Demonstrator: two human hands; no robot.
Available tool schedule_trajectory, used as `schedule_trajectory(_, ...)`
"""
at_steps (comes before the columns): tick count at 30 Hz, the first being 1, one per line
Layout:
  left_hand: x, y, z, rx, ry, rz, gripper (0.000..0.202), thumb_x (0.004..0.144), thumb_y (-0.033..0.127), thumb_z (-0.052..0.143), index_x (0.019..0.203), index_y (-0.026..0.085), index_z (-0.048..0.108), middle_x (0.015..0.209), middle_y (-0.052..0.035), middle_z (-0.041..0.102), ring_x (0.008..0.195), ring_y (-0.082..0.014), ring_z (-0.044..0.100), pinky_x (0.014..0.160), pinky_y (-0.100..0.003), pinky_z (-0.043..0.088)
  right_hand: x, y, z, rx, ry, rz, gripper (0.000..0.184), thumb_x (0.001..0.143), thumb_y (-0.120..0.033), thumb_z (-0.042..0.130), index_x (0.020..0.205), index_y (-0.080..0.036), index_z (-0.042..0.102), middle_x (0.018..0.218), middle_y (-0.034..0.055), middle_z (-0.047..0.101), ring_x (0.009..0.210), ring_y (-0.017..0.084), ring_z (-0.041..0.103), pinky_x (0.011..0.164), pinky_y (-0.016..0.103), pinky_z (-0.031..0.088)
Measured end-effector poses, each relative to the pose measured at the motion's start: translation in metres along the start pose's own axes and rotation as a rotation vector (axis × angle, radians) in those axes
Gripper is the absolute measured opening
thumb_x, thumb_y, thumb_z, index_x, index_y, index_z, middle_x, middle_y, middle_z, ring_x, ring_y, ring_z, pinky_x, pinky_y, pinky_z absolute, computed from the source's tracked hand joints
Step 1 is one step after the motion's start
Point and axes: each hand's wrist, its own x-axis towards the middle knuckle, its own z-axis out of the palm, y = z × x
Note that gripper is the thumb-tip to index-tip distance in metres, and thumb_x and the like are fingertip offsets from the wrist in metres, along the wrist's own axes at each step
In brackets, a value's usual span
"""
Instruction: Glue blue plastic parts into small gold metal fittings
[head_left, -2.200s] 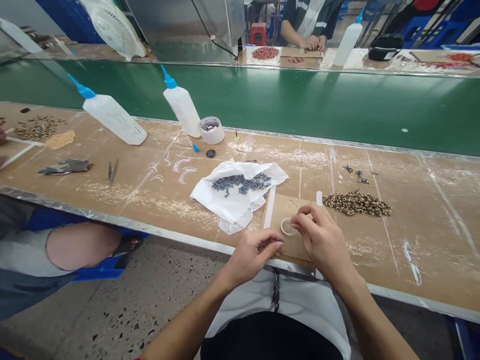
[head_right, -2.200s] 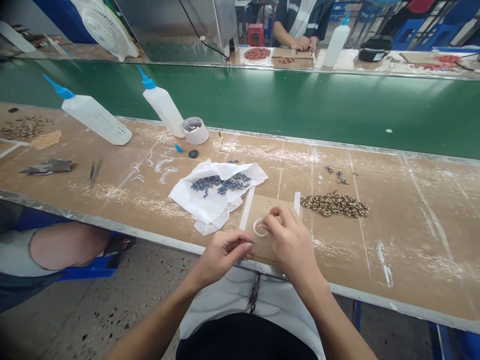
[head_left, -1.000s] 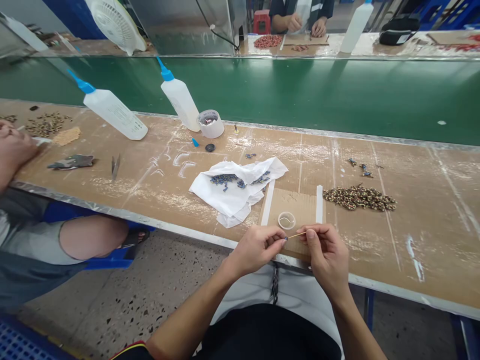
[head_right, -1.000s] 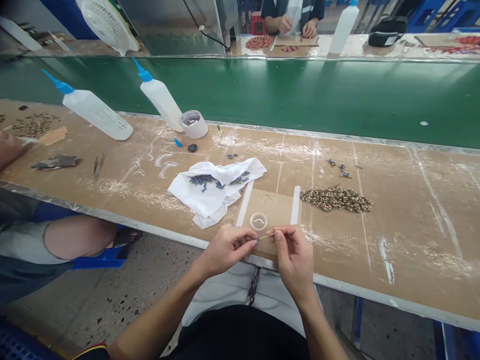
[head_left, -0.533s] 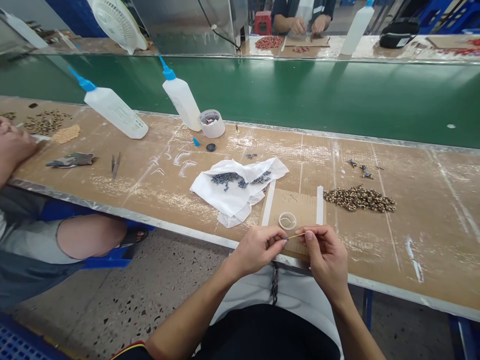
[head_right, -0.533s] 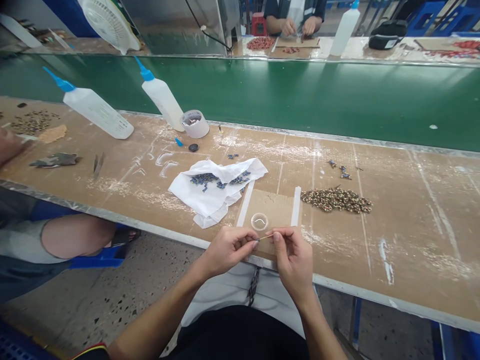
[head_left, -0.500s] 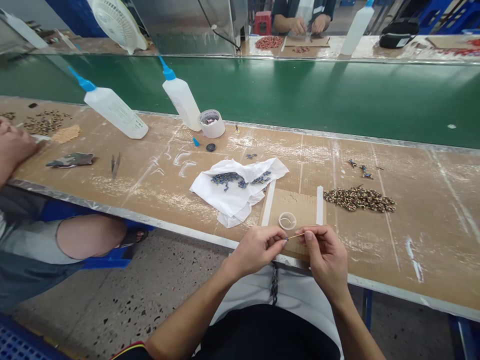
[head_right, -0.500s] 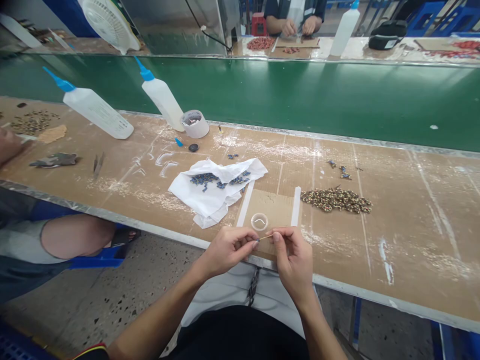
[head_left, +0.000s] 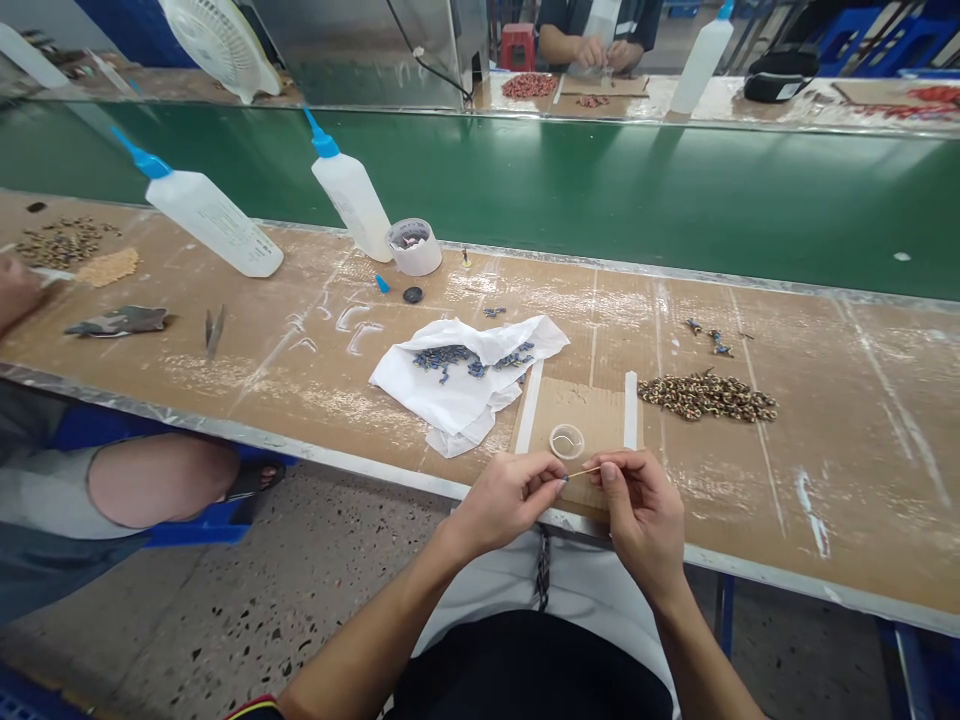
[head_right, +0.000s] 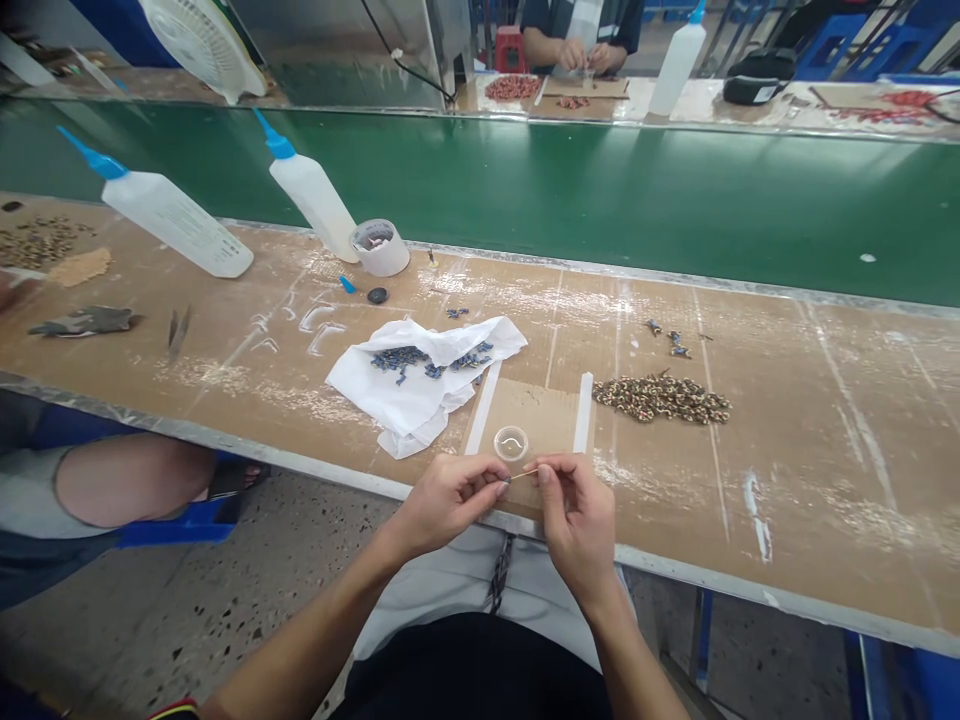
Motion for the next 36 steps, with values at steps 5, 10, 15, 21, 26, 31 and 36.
schedule_trajectory(5, -0.002, -0.002, -0.002, 0.006, -0.021, 0.021, 0.014, 0.093, 0.024, 0.053, 0.091, 0.016, 0.064, 0.068, 0.0019, 0.058, 0.054, -0.0081, 0.049, 0.053, -0.017, 0.039, 0.0, -0.003, -0.004, 0.027, -0.054, 0.006, 0.01, 0.095, -0.029, 0.058, 0.095, -0.022, 0.065, 0.092, 0.0053, 0.07, 0.078, 0.018, 0.066, 0.071, 0.031, 0.055)
schedule_trajectory(10, -0.005, -0.006, -0.004, -0.071, -0.037, 0.035, 0.018, 0.097, 0.023, 0.046, 0.097, 0.016, 0.062, 0.082, -0.0031, 0.071, 0.054, -0.0086, 0.055, 0.058, -0.019, 0.045, 0.014, -0.017, -0.008, -0.004, 0.064, -0.031, 0.009, 0.094, -0.029, 0.06, 0.096, -0.022, 0.066, 0.094, 0.0055, 0.07, 0.077, 0.017, 0.066, 0.071, 0.032, 0.055)
schedule_trajectory(15, -0.008, -0.009, -0.006, -0.142, -0.039, 0.02, 0.015, 0.097, 0.025, 0.049, 0.098, 0.016, 0.061, 0.087, -0.0045, 0.072, 0.057, -0.0093, 0.058, 0.059, -0.02, 0.047, 0.036, -0.021, -0.001, -0.222, -0.009, -0.199, 0.009, 0.094, -0.027, 0.059, 0.09, -0.023, 0.066, 0.096, 0.0066, 0.068, 0.09, 0.022, 0.065, 0.077, 0.036, 0.053)
schedule_trajectory(21, -0.01, -0.012, -0.01, -0.23, -0.019, 0.018, 0.018, 0.097, 0.03, 0.051, 0.098, 0.015, 0.061, 0.084, -0.004, 0.065, 0.065, -0.0109, 0.059, 0.06, -0.021, 0.048, 0.038, -0.019, 0.006, -0.343, -0.179, -0.212, 0.019, 0.095, -0.028, 0.055, 0.112, -0.024, 0.064, 0.113, 0.0091, 0.063, 0.095, 0.021, 0.063, 0.08, 0.036, 0.053)
schedule_trajectory(26, -0.008, -0.015, -0.013, -0.257, -0.024, 0.024, 0.017, 0.097, 0.029, 0.05, 0.095, 0.015, 0.058, 0.087, -0.0053, 0.066, 0.066, -0.0104, 0.057, 0.059, -0.021, 0.046, 0.047, -0.001, -0.047, -0.454, 0.08, -0.101, 0.024, 0.096, -0.034, 0.054, 0.114, -0.021, 0.061, 0.109, 0.0094, 0.066, 0.091, 0.022, 0.063, 0.078, 0.038, 0.053)
schedule_trajectory(31, -0.007, -0.017, -0.012, -0.165, -0.032, 0.055, 0.014, 0.096, 0.028, 0.05, 0.091, 0.016, 0.055, 0.073, 0.0, 0.057, 0.061, -0.0097, 0.049, 0.054, -0.02, 0.039, 0.065, 0.028, -0.106, -0.68, 0.203, -0.055, 0.024, 0.093, -0.041, 0.056, 0.097, -0.02, 0.068, 0.094, 0.0077, 0.066, 0.074, 0.02, 0.062, 0.067, 0.036, 0.052)
schedule_trajectory(36, -0.008, -0.016, -0.011, -0.121, -0.016, 0.071, 0.01, 0.095, 0.025, 0.05, 0.088, 0.018, 0.052, 0.067, 0.0032, 0.049, 0.058, -0.0091, 0.044, 0.052, -0.019, 0.035, 0.076, 0.036, -0.111, -0.782, 0.03, -0.172, 0.024, 0.094, -0.039, 0.055, 0.103, -0.023, 0.071, 0.098, 0.0065, 0.065, 0.079, 0.02, 0.062, 0.071, 0.037, 0.051)
